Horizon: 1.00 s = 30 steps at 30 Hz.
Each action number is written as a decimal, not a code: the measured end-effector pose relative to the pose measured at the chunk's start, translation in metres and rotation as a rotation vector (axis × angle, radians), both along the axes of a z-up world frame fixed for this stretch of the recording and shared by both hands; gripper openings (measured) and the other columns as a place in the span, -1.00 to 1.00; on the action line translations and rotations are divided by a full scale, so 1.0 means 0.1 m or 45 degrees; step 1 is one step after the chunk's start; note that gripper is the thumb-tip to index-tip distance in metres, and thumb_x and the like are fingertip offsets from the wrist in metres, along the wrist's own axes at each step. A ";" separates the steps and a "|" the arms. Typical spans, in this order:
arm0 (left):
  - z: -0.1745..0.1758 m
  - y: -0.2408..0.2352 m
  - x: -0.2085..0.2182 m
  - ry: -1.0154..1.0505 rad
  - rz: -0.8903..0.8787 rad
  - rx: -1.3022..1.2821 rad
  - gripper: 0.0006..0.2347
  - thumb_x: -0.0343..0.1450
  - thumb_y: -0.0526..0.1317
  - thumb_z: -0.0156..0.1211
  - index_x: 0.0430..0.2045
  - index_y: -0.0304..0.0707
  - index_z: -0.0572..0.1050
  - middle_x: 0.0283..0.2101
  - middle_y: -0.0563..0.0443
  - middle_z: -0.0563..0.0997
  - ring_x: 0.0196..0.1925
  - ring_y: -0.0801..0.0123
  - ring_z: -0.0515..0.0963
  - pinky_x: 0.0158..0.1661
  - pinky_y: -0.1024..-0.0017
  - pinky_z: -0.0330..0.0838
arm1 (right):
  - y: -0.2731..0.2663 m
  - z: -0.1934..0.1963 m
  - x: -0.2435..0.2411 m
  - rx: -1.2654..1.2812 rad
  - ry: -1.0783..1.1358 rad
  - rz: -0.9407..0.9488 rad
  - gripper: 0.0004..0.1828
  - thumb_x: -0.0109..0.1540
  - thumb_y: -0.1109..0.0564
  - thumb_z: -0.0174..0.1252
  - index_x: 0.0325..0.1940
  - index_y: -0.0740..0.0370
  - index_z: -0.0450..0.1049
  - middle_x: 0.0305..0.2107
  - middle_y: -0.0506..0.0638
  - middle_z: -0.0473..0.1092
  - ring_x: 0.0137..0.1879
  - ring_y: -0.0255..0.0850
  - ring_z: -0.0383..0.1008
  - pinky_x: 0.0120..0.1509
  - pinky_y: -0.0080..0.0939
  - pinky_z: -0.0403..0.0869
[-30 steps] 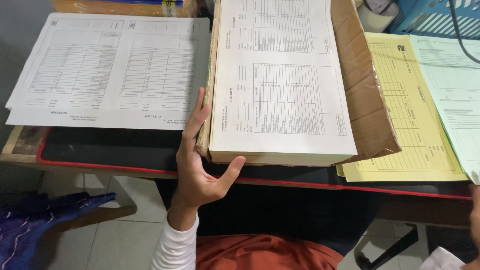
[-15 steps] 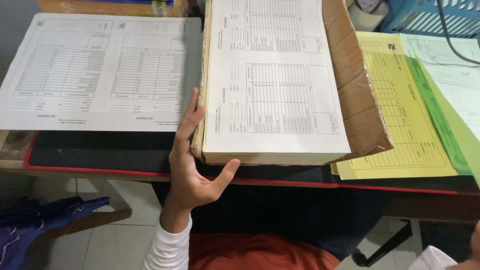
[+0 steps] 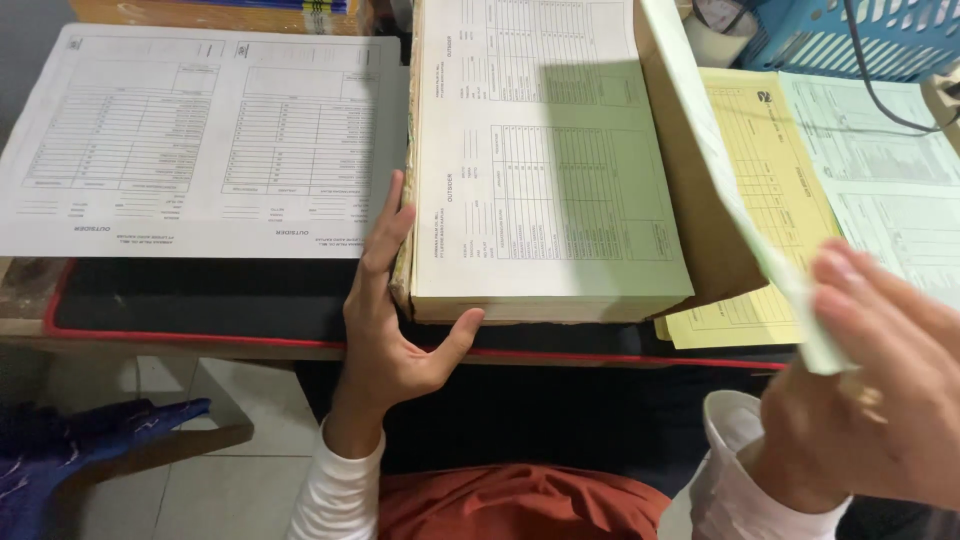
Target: Sorting and inspecting a large stack of printed forms in a box
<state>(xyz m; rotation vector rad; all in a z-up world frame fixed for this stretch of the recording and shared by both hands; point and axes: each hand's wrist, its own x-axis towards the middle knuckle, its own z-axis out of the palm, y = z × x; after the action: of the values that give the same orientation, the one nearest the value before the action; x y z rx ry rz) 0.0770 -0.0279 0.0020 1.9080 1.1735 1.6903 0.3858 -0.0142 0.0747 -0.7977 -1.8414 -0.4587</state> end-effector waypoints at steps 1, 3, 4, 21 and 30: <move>0.00 0.00 0.00 -0.019 -0.015 -0.009 -0.27 0.42 -0.26 0.39 0.45 -0.22 0.03 0.58 -0.43 0.03 0.69 -0.19 0.07 0.63 0.06 0.11 | 0.01 0.15 -0.05 -0.076 -0.284 0.247 -0.70 0.29 0.85 -0.02 -0.05 0.80 0.50 -0.15 0.66 0.52 0.06 0.58 0.63 0.18 0.37 0.66; 0.02 0.00 0.00 -0.035 -0.025 -0.005 -0.28 0.42 -0.26 0.39 0.44 -0.24 0.03 0.58 -0.44 0.03 0.69 -0.19 0.06 0.64 0.05 0.08 | -0.06 0.44 -0.56 -0.118 -0.299 0.218 -0.82 0.31 0.70 0.15 -0.12 0.67 0.57 -0.20 0.52 0.55 -0.01 0.46 0.66 0.14 0.27 0.68; 0.02 0.00 0.00 -0.053 -0.039 -0.005 -0.28 0.42 -0.26 0.38 0.44 -0.27 0.03 0.57 -0.44 0.02 0.69 -0.19 0.04 0.64 0.03 0.06 | -0.10 0.59 -0.82 -0.165 -0.315 0.185 -0.92 0.32 0.57 0.33 -0.19 0.56 0.65 -0.26 0.38 0.60 -0.07 0.33 0.69 0.09 0.18 0.69; 0.02 0.01 -0.01 -0.142 -0.110 0.059 -0.18 0.40 -0.01 0.37 0.43 -0.38 -0.04 0.56 -0.50 0.00 0.68 -0.22 0.04 0.65 -0.01 0.03 | -0.15 0.28 -0.92 -0.581 -0.425 0.471 -0.49 0.29 0.00 0.32 0.28 0.19 0.42 0.29 0.20 0.35 0.49 0.29 0.35 0.63 0.36 0.27; -0.03 0.01 0.01 -0.131 -0.022 -0.032 -0.34 0.46 -0.33 0.31 0.41 -0.34 0.02 0.56 -0.44 0.05 0.66 -0.16 0.11 0.64 0.10 0.03 | 0.09 0.00 -0.28 -0.604 -0.240 -0.055 -0.32 0.19 0.01 0.48 0.30 0.38 0.48 0.39 0.45 0.27 0.53 0.36 0.29 0.60 0.32 0.34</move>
<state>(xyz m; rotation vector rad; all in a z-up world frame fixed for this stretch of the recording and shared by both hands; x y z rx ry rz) 0.0777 -0.0270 -0.0009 1.7886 1.1305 1.7346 0.3582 -0.0056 0.0743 -1.1438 -2.1480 -0.1218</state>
